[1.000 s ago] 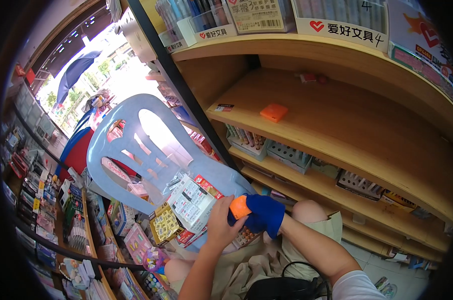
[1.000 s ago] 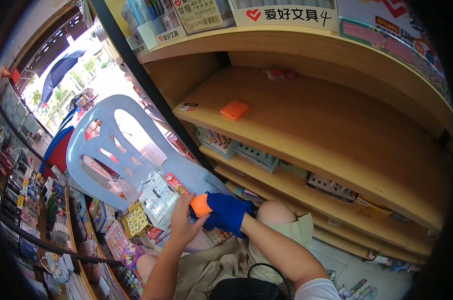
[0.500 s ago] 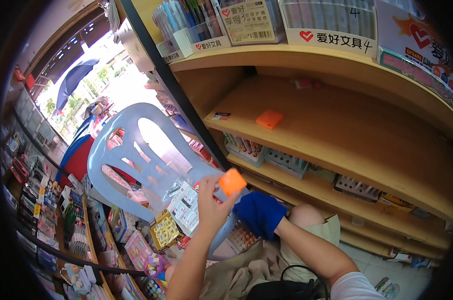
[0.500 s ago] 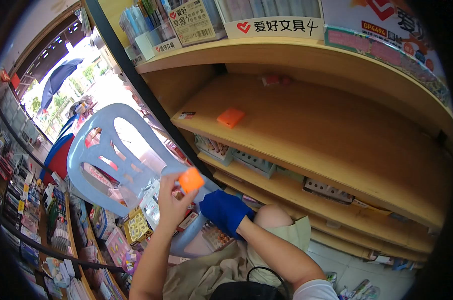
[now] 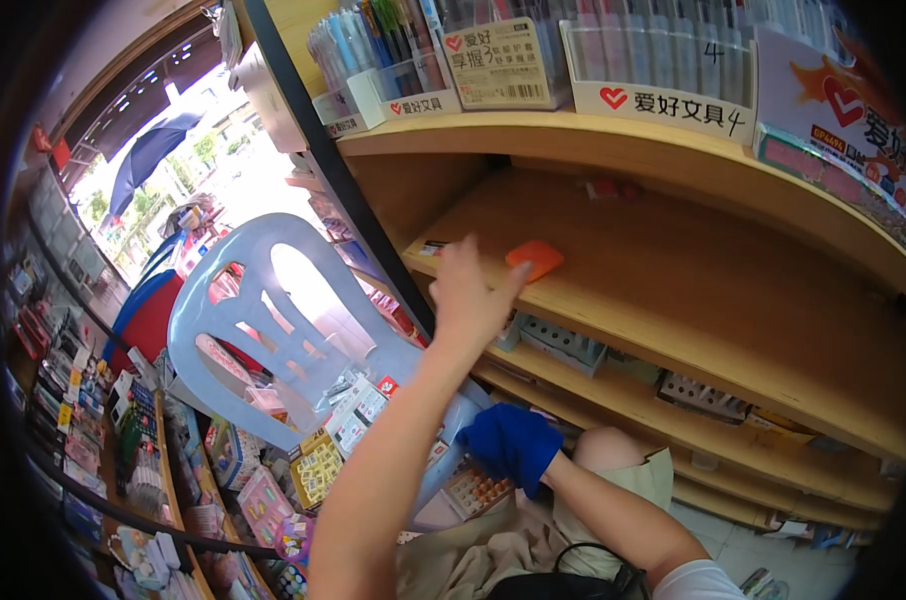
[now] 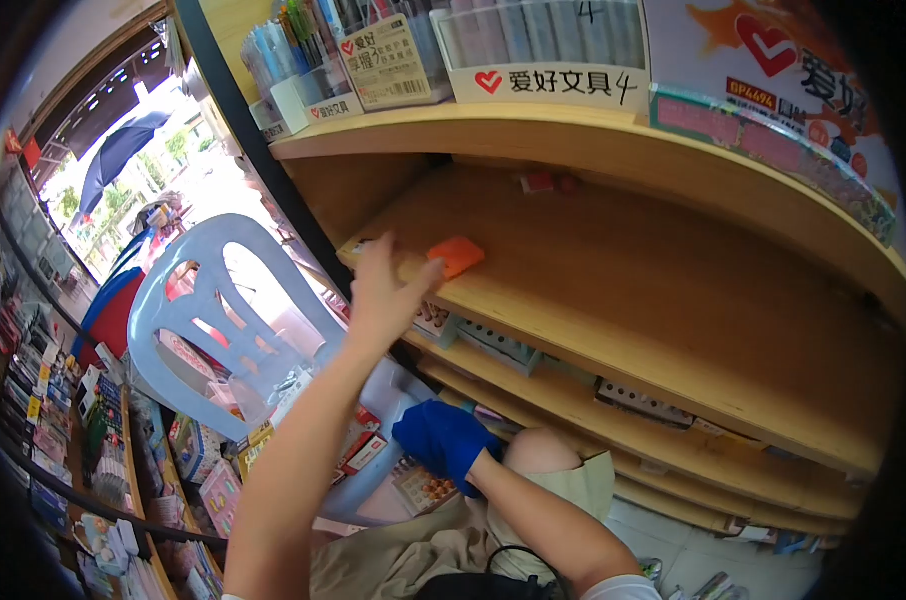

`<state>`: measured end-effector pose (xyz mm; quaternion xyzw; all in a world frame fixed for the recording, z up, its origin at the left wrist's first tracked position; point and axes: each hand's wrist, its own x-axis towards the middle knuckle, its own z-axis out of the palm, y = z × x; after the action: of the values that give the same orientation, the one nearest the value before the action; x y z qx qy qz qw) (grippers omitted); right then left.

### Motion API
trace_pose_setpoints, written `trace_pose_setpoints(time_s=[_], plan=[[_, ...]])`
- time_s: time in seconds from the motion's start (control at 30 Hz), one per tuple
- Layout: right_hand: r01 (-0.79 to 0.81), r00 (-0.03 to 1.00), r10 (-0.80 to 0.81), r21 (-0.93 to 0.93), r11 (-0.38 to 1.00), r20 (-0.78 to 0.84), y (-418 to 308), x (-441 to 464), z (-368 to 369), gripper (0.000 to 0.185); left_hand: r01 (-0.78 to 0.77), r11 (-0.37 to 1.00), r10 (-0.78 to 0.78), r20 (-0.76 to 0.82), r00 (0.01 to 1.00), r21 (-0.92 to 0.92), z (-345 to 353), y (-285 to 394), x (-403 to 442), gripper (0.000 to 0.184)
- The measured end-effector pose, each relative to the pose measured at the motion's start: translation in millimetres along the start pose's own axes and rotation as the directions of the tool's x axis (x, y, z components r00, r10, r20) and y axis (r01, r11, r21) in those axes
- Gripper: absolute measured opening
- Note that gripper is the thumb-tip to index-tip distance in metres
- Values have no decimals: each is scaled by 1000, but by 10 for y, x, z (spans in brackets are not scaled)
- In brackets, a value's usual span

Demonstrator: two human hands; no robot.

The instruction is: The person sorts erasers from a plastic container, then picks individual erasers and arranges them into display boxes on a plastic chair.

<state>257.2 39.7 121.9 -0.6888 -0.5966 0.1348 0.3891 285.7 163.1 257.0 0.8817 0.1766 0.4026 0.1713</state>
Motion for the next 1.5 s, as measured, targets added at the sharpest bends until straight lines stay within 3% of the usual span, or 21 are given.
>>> trace_pose_setpoints(time_s=[0.03, 0.13, 0.2, 0.3, 0.4, 0.47, 0.63, 0.7, 0.8, 0.87, 0.9, 0.97, 1.07, 1.17, 1.27, 1.3, 1.33, 1.37, 1.4, 1.43, 1.5], plan=[[12, 1000, -11, -169, 986, 8, -138, -37, -118, 24, -74, 996, 74, 8, 997, -40, -160, -43, -26, 61], [39, 997, -24, -191, 981, 77, -54, -62, -72, 13, -191, 980, 194, 33, 981, -60, -657, -372, -265, 41], [97, 994, -78, -280, 955, 77, -61, -26, -63, 14, 44, 994, -21, 210, 978, -105, -989, -671, -550, 38], [210, 975, -222, -370, 905, 10, 115, 43, 145, 23, 287, 952, -303, 454, 838, 106, -1334, -1263, -1084, 36], [63, 998, -66, -199, 978, -9, -71, 53, 137, 35, 144, 948, -292, 596, 748, 284, -1605, -1560, -1523, 36], [-40, 999, 39, -50, 998, -22, -154, 52, 166, 46, 149, 919, -350, 580, 736, 366, -1639, -1668, -1719, 37], [-405, 896, 358, 152, 902, 262, -347, 81, 170, 41, 121, 886, -367, 517, 773, 448, -1634, -1664, -1834, 32], [-416, 903, 316, 403, 815, 292, -25, 55, 460, 37, 99, 870, -380, 528, 759, 483, -1642, -1592, -1789, 32], [-46, 998, 63, 570, 820, -10, 292, 20, 933, 29, 149, 886, -362, 455, 813, 440, -1668, -1613, -1835, 31], [40, 999, -33, 491, 870, -22, 332, 28, 951, 31, 166, 915, -295, 327, 898, 368, -1675, -1637, -1908, 32], [-57, 992, 7, 411, 910, 124, -106, 84, 539, 37, 254, 919, -341, 285, 896, 302, -1684, -1578, -1893, 33], [-84, 971, -44, 509, 857, 235, -390, 81, 310, 48, 418, 895, -444, 208, 872, 157, -1717, -1293, -1846, 35], [34, 968, -215, 778, 627, 131, -242, -70, 425, 60, 350, 937, -345, 222, 912, 16, -1609, -859, -1889, 34], [144, 953, -264, 545, 826, 149, -62, -47, 583, 72, 193, 978, -206, 221, 953, 78, -1223, -539, -2038, 32], [430, 886, -428, 30, 903, 176, -271, 97, 410, 67, 114, 990, -136, 326, 936, 85, -814, -602, -2275, 36], [430, 888, -426, 16, 903, 171, -217, 83, 389, 53, 120, 993, -109, 346, 932, -12, -828, -545, -2270, 50], [131, 983, -164, 304, 944, 86, -18, 4, 530, 50, 122, 992, -110, 324, 940, -15, -788, -521, -2320, 63], [-155, 988, 132, 572, 805, 83, 296, -112, 795, 46, 126, 992, -111, 347, 931, -21, -753, -542, -2377, 67], [-370, 901, 403, 773, 515, 162, 277, -98, 842, 43, 133, 991, -114, 367, 923, -27, -721, -567, -2414, 70], [-376, 846, 523, 813, 444, 105, 244, -118, 805, 29, 142, 988, -111, 365, 924, -58, -699, -584, -2428, 70], [-201, 977, 212, 241, 949, -19, 343, -157, 709, 19, 161, 981, -114, 360, 926, -105, -689, -632, -2451, 71]])
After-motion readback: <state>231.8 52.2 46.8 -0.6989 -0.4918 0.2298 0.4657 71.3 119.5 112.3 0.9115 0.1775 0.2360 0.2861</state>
